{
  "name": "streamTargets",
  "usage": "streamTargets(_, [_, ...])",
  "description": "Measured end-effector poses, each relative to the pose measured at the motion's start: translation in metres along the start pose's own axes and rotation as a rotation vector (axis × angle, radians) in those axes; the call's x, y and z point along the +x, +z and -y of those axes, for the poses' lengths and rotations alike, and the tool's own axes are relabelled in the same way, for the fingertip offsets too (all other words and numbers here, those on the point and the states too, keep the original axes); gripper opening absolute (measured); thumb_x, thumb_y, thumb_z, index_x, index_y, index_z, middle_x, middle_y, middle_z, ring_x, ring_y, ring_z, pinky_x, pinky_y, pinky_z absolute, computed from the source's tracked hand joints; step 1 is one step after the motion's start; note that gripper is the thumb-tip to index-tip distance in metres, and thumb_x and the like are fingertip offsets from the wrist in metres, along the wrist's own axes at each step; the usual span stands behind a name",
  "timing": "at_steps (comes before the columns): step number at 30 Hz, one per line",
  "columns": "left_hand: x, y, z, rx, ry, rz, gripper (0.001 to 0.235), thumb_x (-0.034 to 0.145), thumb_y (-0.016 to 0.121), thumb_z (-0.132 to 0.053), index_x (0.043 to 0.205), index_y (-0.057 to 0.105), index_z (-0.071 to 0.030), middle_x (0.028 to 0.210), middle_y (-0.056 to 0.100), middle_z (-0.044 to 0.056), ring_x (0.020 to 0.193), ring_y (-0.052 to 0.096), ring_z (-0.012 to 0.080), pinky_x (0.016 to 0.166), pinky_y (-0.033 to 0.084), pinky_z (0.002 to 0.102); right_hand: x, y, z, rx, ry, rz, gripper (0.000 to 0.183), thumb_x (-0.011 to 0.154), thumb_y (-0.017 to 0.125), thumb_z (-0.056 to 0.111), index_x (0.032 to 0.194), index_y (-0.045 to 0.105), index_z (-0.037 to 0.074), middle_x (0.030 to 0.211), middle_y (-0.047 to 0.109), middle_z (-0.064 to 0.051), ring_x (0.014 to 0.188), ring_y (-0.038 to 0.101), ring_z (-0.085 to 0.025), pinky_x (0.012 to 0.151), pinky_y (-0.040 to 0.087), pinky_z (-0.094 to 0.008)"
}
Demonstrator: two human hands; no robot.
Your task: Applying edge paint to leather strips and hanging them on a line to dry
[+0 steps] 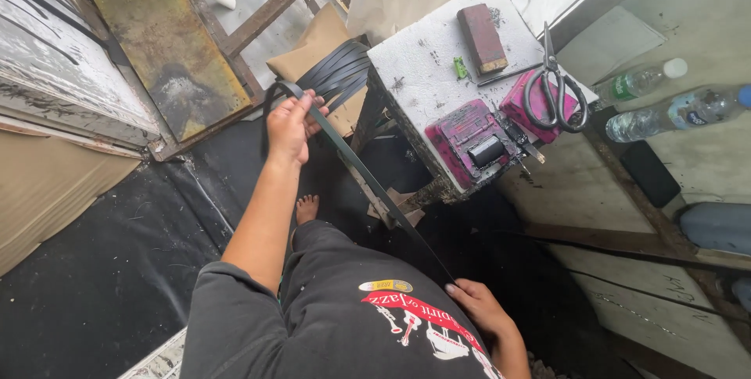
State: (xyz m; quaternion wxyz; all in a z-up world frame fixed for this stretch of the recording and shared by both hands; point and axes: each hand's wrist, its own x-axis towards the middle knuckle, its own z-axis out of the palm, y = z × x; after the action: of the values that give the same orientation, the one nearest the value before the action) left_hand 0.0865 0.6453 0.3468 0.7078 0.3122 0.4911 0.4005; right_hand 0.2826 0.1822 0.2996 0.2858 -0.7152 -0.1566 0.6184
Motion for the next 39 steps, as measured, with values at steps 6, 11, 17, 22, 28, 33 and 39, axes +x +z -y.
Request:
streamTargets(6, [0.017,-0.003,-0.044,-0.031,0.101,0.022,0.007,0.100,0.067,-0.021,0.096,0.069,-0.015,0.092,0.078,0.002,0.076,0.076,0.0121,0.056,0.053,0.023,-0.030,-0.012,-0.030,0.190,-0.005,-0.005,0.032,0.096,0.069,0.023,0.072,0.060,0.004,0.071,0.072,-0.011,0.066,0.069,-0.021,0.060,0.050,-0.032])
streamTargets(11, [0.038,-0.009,-0.075,-0.110,0.139,0.012,0.007,0.099,0.066,-0.015,0.101,0.071,-0.010,0.095,0.078,0.008,0.074,0.077,0.0159,0.060,0.063,0.027,-0.065,-0.006,-0.020,0.122,0.011,-0.154,0.035,0.095,0.071,0.023,0.068,0.063,0.001,0.069,0.068,-0.011,0.070,0.067,-0.021,0.067,0.052,-0.034])
streamTargets(17, [0.077,-0.032,-0.091,-0.246,0.256,-0.027,0.006,0.094,0.075,-0.013,0.096,0.069,-0.012,0.095,0.079,0.009,0.069,0.075,0.0169,0.053,0.061,0.026,-0.076,-0.014,-0.050,-0.159,0.190,-0.453,0.024,0.087,0.079,0.022,0.103,0.089,0.007,0.098,0.088,-0.004,0.093,0.077,-0.014,0.089,0.053,-0.026])
streamTargets(22, [0.111,-0.070,-0.099,-0.234,0.386,-0.095,0.009,0.092,0.079,-0.018,0.090,0.072,-0.012,0.088,0.078,0.004,0.066,0.075,0.0139,0.047,0.049,0.023,-0.084,-0.038,-0.107,-0.287,0.293,-0.780,0.029,0.091,0.073,0.024,0.117,0.086,0.024,0.107,0.086,0.001,0.064,0.076,-0.019,0.064,0.061,-0.029])
streamTargets(28, [0.123,-0.127,-0.086,-0.339,0.268,-0.224,0.005,0.099,0.068,-0.014,0.101,0.068,-0.010,0.092,0.074,0.004,0.072,0.072,0.0156,0.057,0.053,0.027,-0.123,-0.044,-0.087,-0.672,0.002,-1.282,0.033,0.097,0.064,0.031,0.128,0.077,0.032,0.131,0.071,0.008,0.115,0.068,-0.016,0.094,0.053,-0.031])
streamTargets(33, [0.193,-0.241,0.016,-0.320,-0.027,-0.366,0.011,0.096,0.065,-0.032,0.098,0.065,-0.020,0.093,0.056,-0.002,0.077,0.058,0.0106,0.076,0.060,0.027,-0.159,-0.018,0.038,-0.990,-0.836,-1.721,0.028,0.098,0.068,-0.024,0.118,0.080,-0.008,0.115,0.067,-0.031,0.100,0.069,-0.039,0.086,0.059,-0.043])
streamTargets(39, [0.146,-0.291,0.143,0.640,-0.448,-0.583,0.037,0.087,0.072,-0.039,0.081,0.040,-0.023,0.069,0.034,-0.004,0.053,0.035,0.0095,0.043,0.024,0.032,-0.157,0.011,0.119,-1.033,-1.217,-1.775,0.016,0.104,0.064,0.008,0.108,0.068,-0.008,0.109,0.068,-0.027,0.095,0.074,-0.040,0.081,0.060,-0.049])
